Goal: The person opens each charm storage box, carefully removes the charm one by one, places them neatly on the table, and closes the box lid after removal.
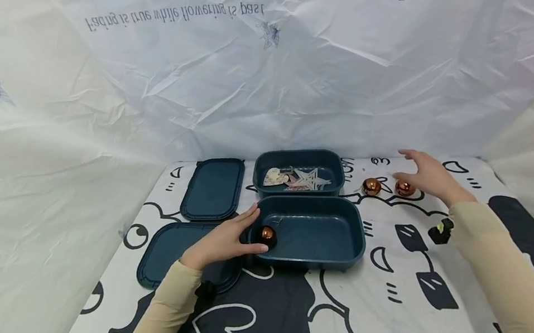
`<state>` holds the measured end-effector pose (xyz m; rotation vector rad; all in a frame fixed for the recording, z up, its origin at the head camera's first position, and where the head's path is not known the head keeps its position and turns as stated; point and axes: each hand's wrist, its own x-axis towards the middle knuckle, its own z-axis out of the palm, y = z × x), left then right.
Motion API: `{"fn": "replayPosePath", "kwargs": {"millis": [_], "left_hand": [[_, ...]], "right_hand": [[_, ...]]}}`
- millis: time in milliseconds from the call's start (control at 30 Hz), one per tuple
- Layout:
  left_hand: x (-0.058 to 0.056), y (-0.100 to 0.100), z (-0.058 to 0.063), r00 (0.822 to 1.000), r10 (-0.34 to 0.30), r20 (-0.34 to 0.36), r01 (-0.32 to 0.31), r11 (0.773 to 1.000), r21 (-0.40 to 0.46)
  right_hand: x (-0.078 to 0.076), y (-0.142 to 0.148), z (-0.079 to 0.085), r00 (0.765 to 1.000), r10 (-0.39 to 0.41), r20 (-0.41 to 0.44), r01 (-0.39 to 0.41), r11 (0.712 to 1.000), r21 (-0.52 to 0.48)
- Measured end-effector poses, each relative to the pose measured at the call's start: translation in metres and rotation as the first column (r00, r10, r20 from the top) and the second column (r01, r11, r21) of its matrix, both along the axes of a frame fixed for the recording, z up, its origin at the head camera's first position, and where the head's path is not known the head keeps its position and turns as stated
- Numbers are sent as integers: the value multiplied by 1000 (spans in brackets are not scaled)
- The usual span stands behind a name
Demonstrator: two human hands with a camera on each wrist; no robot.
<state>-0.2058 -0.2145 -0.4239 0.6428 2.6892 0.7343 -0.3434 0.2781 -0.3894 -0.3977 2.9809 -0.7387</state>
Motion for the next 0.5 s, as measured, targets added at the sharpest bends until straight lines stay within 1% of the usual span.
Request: {"fn": "replayPosePath", "kwargs": {"millis": [133,267,367,500], "left_hand": [[-2,0,1,1000,3,-15,-3,1000,-18],[-5,1,2,1000,-4,-18,3,1000,-27],[-5,3,2,1000,-6,-14,6,999,-33],[-4,4,1,1000,-6,-12,6,999,-35]], "right_hand": [[-3,-23,18,998,42,-44,-42,999,10],[-2,-47,34,990,109,-88,-108,994,21],[2,-66,42,976,182,-120,-180,983,31],[9,-94,45,950,278,-145,-275,961,41]]}}
